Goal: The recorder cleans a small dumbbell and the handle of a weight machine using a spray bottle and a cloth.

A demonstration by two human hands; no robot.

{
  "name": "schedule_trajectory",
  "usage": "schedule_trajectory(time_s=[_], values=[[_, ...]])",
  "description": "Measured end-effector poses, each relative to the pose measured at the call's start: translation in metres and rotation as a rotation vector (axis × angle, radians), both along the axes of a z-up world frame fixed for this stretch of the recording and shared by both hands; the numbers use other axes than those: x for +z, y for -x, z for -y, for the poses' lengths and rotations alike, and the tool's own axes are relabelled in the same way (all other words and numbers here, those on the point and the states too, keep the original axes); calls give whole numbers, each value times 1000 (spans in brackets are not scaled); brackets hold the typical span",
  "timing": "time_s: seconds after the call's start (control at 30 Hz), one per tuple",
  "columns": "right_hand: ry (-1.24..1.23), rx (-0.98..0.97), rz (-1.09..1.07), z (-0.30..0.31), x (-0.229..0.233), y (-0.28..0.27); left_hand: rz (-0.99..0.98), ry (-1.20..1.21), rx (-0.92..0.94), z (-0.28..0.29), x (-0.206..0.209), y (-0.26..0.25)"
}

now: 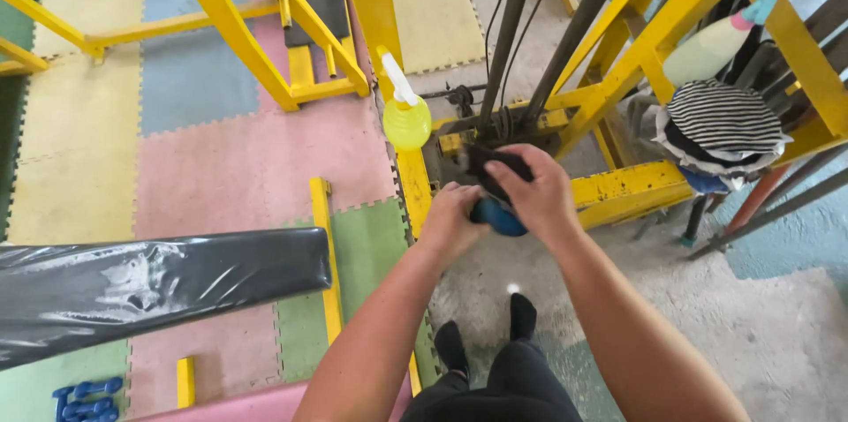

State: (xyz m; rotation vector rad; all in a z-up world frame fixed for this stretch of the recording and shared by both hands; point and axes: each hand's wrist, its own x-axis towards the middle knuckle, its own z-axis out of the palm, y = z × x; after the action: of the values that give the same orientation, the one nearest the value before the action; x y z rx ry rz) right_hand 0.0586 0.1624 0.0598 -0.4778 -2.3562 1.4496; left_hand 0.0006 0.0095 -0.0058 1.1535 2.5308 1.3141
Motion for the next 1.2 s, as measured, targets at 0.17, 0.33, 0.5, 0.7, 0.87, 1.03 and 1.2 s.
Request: schedule_trajectory(time_s=[0.17,0.33,0.5,0.7,0.87,1.03,1.2], values=[[-172,29,-71,20,1,22,519,-313,-14,-6,-45,-12],[232,-77,-41,-5,-41,41,581,-364,-24,-6,0,-10],[642,8,-163,10,-47,14,373,-366,59,-3,-24,-1],[-410,239,-231,27,8,11,401,-225,114,-3,-73,6],[-137,129,-42,14,-22,25,561,-282,33,8,14,-12],[169,10,27,-1,-49,37,490,-452,1,8,50,-25],[1100,-168,128,15,-43,28,231,-264,132,-4,21,-11]])
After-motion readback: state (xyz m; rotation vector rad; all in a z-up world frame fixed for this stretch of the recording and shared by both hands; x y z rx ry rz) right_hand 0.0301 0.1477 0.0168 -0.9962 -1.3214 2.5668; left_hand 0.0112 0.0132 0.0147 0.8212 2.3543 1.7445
